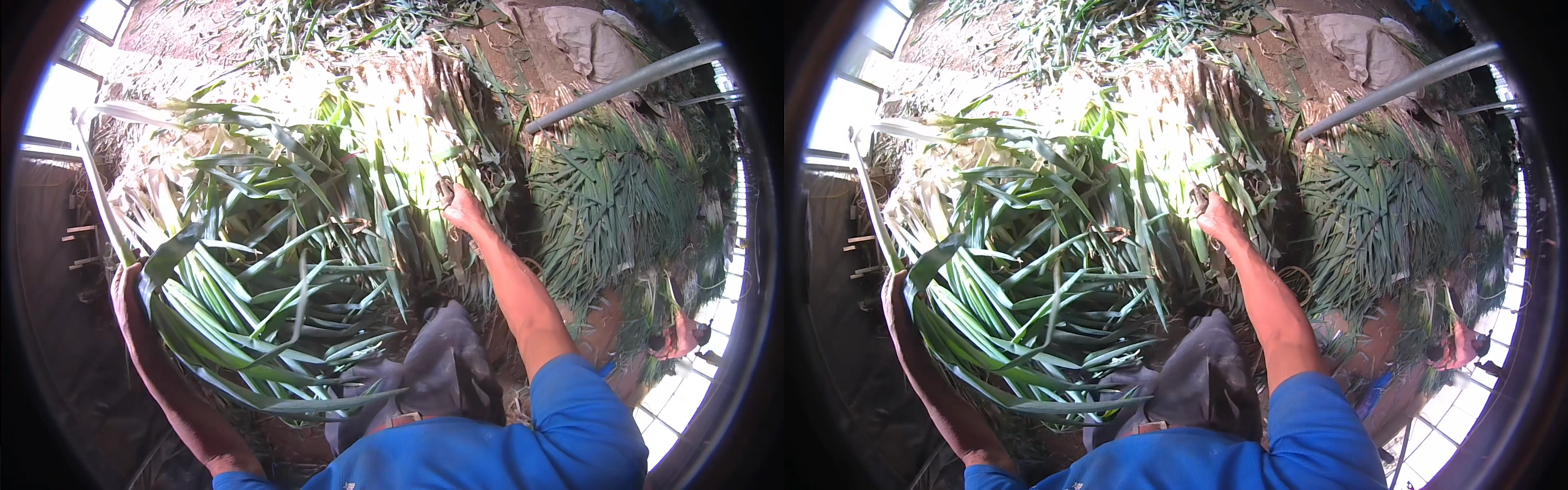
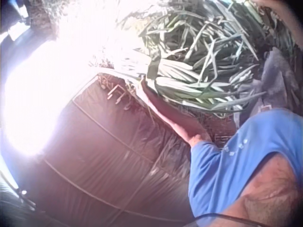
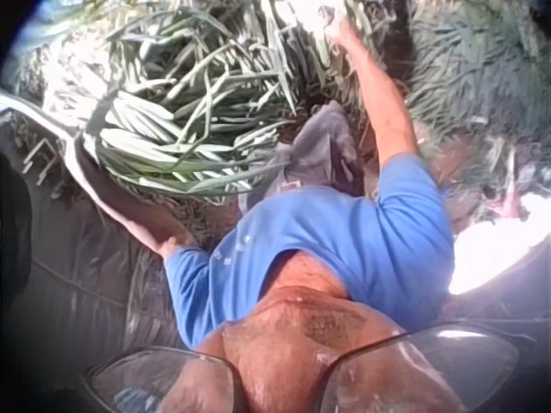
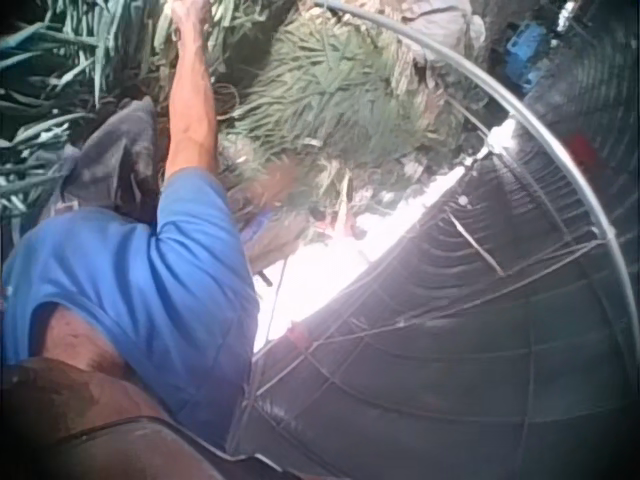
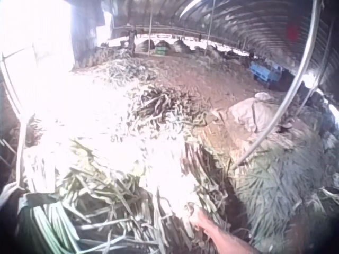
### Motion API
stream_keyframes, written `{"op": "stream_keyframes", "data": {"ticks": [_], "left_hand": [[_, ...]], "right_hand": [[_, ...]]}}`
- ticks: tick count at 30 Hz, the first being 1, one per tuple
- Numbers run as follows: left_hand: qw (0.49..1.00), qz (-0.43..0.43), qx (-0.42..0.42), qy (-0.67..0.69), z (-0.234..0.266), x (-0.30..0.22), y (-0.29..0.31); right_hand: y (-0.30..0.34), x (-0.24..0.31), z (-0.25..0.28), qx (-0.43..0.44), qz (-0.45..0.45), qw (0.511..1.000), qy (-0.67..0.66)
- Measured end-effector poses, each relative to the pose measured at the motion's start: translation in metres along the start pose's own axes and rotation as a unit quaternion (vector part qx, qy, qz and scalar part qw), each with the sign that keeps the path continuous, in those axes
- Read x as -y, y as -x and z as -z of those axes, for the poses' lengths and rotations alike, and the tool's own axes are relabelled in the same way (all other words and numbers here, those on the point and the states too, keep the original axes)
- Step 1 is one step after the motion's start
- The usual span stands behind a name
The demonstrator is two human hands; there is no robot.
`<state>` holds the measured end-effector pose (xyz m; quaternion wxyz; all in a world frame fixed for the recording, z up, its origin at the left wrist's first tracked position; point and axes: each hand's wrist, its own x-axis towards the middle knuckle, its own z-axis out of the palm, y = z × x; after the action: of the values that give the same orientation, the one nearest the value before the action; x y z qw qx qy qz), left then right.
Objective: The person repeatedly picks up bundles of long green plant stalks from a large pile, separates them by hand, and places them back onto the pile. The hands work continuously to sort and arrange the stalks.
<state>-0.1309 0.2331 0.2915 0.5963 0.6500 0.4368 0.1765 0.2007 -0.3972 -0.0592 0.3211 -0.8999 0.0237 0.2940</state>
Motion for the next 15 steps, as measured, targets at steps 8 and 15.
{"op": "stream_keyframes", "data": {"ticks": [8, 15], "left_hand": [[0.741, -0.165, -0.163, -0.630, 0.139, 0.111, -0.038], [0.955, 0.039, 0.291, -0.038, -0.324, 0.171, 0.039]], "right_hand": [[0.012, 0.102, -0.126, 0.022, 0.012, 0.994, 0.105], [-0.034, 0.074, -0.185, 0.013, -0.061, 0.996, 0.062]]}}
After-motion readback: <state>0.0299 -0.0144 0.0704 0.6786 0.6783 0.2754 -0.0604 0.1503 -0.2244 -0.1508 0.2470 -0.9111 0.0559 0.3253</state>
